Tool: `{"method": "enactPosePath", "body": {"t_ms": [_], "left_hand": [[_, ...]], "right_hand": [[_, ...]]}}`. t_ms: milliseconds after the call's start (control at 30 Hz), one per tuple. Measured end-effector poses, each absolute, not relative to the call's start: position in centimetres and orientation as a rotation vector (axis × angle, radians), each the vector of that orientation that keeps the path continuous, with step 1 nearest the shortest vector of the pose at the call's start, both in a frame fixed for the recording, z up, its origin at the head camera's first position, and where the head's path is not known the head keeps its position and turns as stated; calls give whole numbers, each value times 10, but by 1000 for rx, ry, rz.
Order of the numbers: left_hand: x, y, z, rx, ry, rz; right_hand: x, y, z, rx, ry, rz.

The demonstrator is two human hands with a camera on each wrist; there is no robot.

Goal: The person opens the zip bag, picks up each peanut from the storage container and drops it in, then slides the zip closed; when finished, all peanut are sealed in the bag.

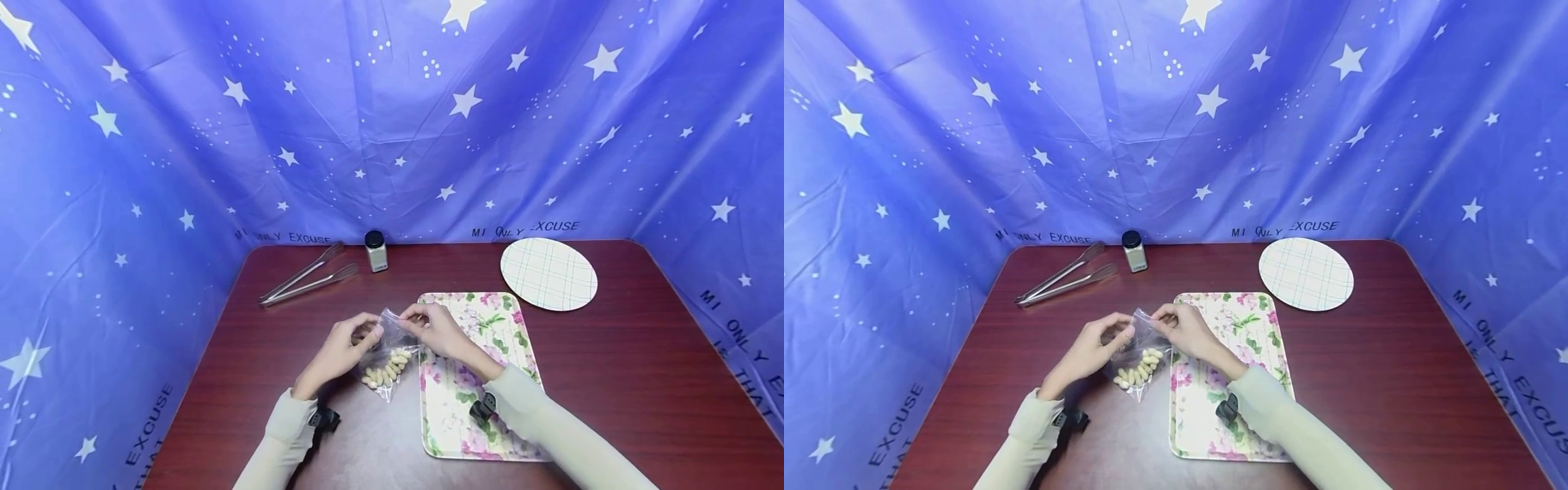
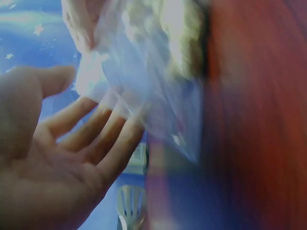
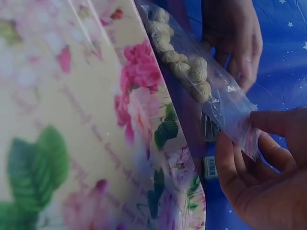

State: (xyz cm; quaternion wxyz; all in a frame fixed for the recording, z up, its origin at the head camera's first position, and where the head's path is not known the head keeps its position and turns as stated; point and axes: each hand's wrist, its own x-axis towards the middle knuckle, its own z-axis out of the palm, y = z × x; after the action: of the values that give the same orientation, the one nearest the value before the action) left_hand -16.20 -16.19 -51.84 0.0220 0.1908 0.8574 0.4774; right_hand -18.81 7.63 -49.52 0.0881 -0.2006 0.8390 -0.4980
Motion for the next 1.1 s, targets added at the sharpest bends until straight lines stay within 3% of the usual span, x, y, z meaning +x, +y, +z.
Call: {"method": "enactPosePath", "body": {"t_ms": [367,1100], "left_hand": [[-174,-147,-512,257,2613,1830],[-171,-143,-515,231,2683,1835]], "right_hand": [[-197,66,-498,-621,2451,-1505],[-197,44,-501,-492,2340,-1619]]}}
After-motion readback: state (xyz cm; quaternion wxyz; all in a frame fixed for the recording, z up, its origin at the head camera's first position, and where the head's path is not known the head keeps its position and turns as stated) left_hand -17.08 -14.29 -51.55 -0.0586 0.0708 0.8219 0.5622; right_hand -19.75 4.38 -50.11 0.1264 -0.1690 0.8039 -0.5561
